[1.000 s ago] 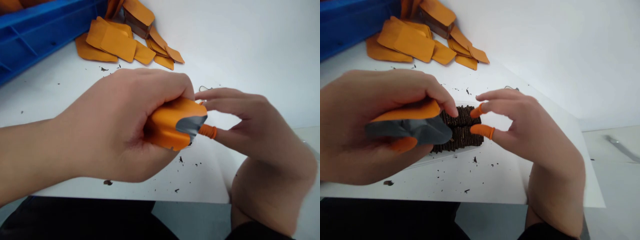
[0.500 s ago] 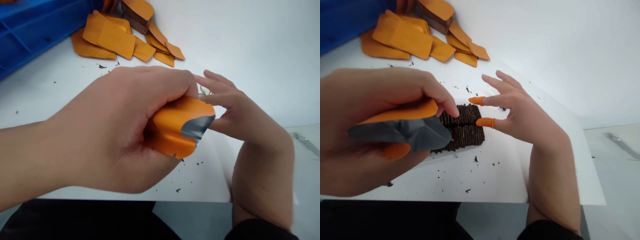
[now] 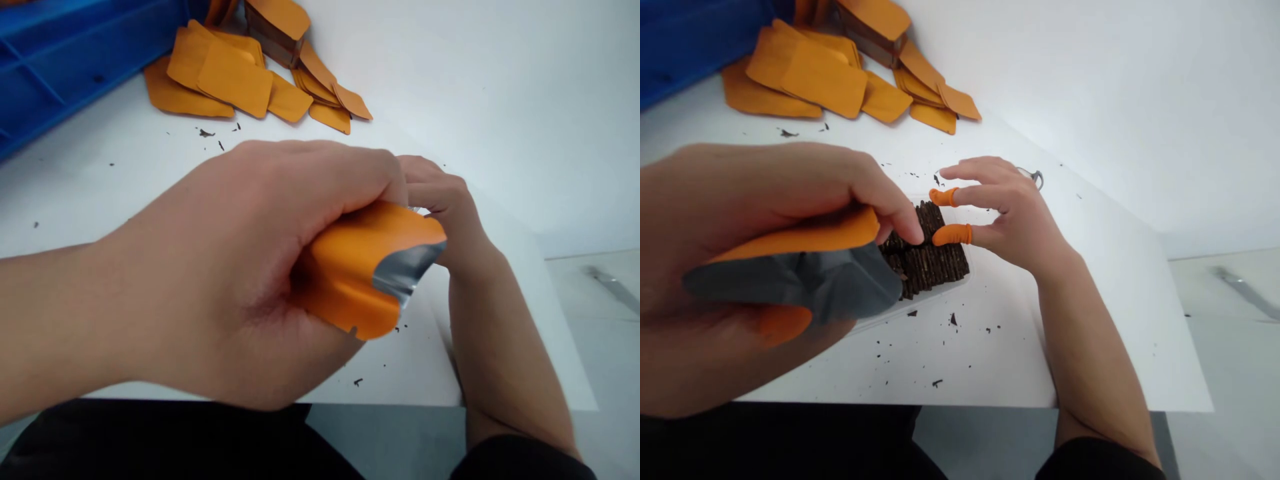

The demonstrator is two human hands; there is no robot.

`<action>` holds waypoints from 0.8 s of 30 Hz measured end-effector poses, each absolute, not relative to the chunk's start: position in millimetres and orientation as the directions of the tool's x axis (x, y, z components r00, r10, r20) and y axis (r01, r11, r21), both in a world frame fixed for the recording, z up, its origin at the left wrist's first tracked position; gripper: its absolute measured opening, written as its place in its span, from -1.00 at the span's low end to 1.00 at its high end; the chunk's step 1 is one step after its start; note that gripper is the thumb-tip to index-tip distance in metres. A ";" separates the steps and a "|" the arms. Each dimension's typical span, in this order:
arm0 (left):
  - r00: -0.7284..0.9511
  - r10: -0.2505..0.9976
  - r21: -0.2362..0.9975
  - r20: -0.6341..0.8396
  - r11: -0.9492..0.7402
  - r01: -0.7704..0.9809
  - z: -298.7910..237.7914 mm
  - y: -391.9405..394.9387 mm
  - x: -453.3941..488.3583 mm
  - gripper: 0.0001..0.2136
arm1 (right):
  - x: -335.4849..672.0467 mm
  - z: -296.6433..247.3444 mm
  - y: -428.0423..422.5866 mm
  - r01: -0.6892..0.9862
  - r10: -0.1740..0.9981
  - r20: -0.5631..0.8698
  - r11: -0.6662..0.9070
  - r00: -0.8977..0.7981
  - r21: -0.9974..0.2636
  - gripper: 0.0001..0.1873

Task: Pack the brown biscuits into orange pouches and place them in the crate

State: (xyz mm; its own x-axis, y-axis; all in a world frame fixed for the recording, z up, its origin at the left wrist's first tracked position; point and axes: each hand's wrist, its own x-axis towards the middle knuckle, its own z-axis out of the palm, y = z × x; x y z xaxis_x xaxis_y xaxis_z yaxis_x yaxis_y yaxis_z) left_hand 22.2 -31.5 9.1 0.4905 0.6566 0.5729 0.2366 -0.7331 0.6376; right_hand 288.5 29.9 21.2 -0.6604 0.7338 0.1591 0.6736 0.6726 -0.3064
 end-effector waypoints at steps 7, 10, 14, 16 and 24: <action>0.460 0.665 0.665 0.589 -0.722 0.192 9.5 -35.7 21.8 -0.72 | 294.9 12.5 36.7 0.504 0.695 0.164 0.643 -0.700 -0.577 -0.77; 0.513 0.619 0.687 0.594 -0.723 0.077 3.6 -27.8 19.7 -0.82 | 300.8 8.5 41.3 0.475 0.670 0.130 0.637 -0.731 -0.607 -0.68; 0.553 0.649 0.755 0.523 -0.654 0.054 7.0 -25.2 20.6 -0.72 | 305.0 5.7 43.4 0.497 0.682 0.093 0.612 -0.725 -0.615 -0.50; 0.545 0.663 0.765 0.513 -0.641 0.060 8.6 -26.0 21.5 -0.66 | 304.7 5.8 42.9 0.506 0.685 0.080 0.607 -0.724 -0.613 -0.51; 0.566 0.689 0.834 0.453 -0.552 0.006 7.9 -27.4 21.7 -0.65 | 298.4 7.9 41.0 0.472 0.677 0.112 0.612 -0.727 -0.634 -0.63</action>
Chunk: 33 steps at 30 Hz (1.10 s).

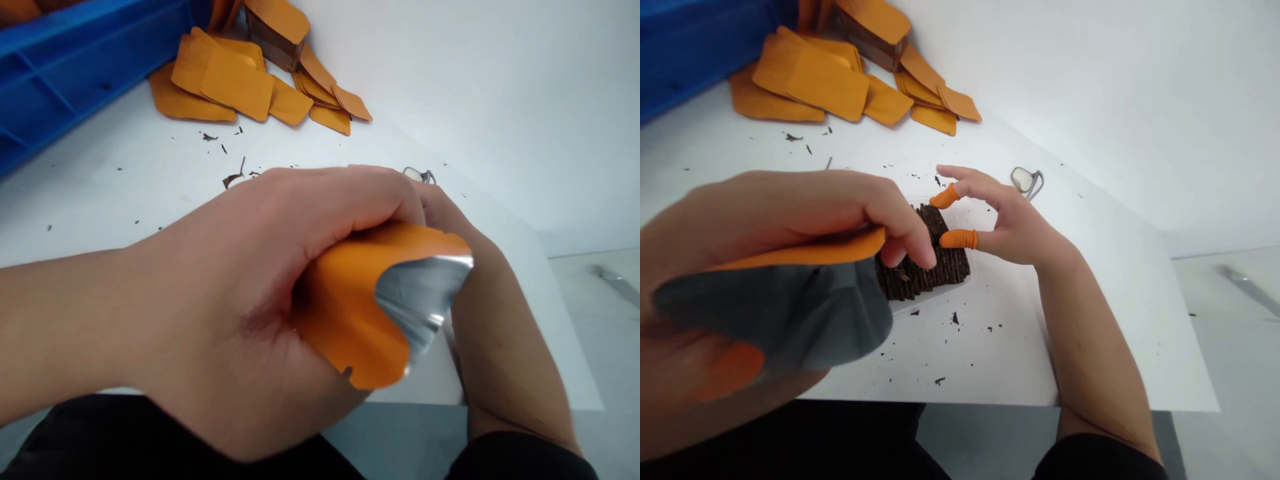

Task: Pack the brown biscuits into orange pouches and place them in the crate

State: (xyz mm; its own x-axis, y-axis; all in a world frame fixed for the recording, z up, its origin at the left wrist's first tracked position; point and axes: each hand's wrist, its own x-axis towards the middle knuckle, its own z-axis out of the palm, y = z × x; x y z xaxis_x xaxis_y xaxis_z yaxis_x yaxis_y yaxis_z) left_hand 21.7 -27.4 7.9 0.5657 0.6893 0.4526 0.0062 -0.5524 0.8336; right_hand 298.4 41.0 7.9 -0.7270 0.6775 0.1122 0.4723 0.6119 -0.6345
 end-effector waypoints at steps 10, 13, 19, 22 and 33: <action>0.629 0.644 0.823 0.436 -0.568 0.011 3.6 -22.6 18.2 -0.77 | 296.6 11.5 34.1 0.560 0.759 0.178 0.597 -0.626 -0.574 -0.76; 0.599 0.662 0.806 0.451 -0.590 0.044 9.5 -27.7 21.3 -0.76 | 299.9 8.4 34.8 0.525 0.732 0.249 0.644 -0.634 -0.557 -0.75; 0.615 0.655 0.815 0.439 -0.578 0.034 7.0 -25.3 19.5 -0.81 | 303.6 9.1 35.3 0.502 0.737 0.300 0.647 -0.606 -0.574 -0.63; 0.603 0.659 0.811 0.450 -0.584 0.034 3.9 -26.8 17.1 -0.84 | 299.9 13.1 32.7 0.531 0.802 0.270 0.565 -0.533 -0.631 -0.68; 0.476 0.605 0.634 0.638 -0.764 0.122 -1.7 -26.1 26.1 -0.74 | 262.2 24.8 3.7 0.736 0.982 0.078 0.179 -0.170 -0.653 -0.75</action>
